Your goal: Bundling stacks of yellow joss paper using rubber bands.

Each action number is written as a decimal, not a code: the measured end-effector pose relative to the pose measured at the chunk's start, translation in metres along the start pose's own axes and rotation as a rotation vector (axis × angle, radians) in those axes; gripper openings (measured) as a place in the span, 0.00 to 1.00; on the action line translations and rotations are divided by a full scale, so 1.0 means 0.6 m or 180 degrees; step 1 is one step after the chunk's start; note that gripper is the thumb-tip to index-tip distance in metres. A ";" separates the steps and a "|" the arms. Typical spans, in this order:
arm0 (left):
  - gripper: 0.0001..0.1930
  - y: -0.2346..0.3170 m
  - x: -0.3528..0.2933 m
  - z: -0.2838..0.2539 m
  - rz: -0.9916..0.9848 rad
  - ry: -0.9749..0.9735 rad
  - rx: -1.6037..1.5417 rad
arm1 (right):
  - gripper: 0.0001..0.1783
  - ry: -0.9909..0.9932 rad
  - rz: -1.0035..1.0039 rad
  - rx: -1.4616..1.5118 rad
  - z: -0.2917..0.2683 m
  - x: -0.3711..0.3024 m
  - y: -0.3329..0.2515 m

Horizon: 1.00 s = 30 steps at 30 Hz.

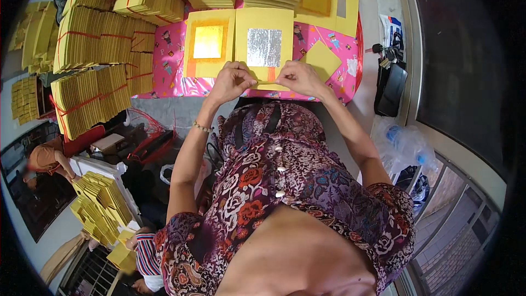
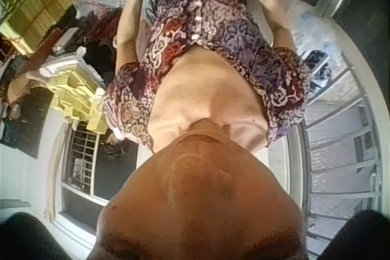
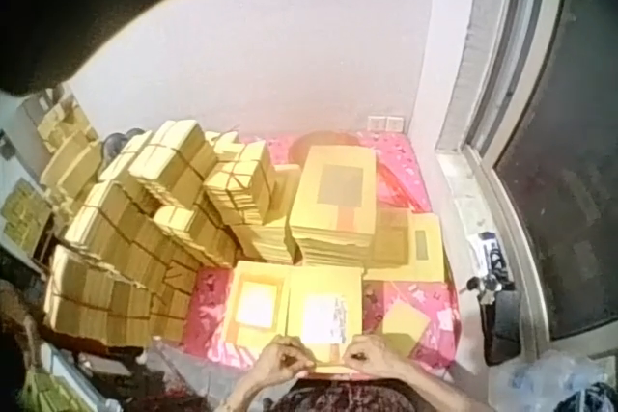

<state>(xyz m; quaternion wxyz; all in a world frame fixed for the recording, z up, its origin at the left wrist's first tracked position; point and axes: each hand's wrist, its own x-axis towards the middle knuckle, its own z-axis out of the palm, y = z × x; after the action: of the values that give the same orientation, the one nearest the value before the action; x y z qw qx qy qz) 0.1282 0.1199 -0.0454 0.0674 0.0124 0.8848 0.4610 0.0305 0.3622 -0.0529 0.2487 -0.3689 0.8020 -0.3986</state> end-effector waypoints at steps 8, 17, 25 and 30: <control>0.05 -0.002 0.004 -0.005 0.0015 -0.0066 0.0065 | 0.11 -0.0061 0.0197 0.0073 -0.004 0.010 -0.011; 0.12 0.019 -0.004 -0.012 0.0774 0.0145 0.0748 | 0.14 0.0136 -0.0260 -0.0445 -0.005 0.014 -0.018; 0.13 0.031 0.026 -0.007 0.1091 0.0111 0.1694 | 0.12 0.0158 -0.0215 -0.0144 -0.035 0.026 -0.049; 0.14 0.041 0.044 -0.053 0.0843 0.0033 0.1334 | 0.18 0.1360 -0.0008 0.0874 -0.037 0.027 -0.034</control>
<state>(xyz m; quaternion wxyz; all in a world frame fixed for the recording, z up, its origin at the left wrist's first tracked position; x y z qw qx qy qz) 0.0970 0.1104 -0.0100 -0.0022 0.1395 0.9520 0.2723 0.0136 0.3513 -0.0258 0.1208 -0.2400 0.7743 -0.5729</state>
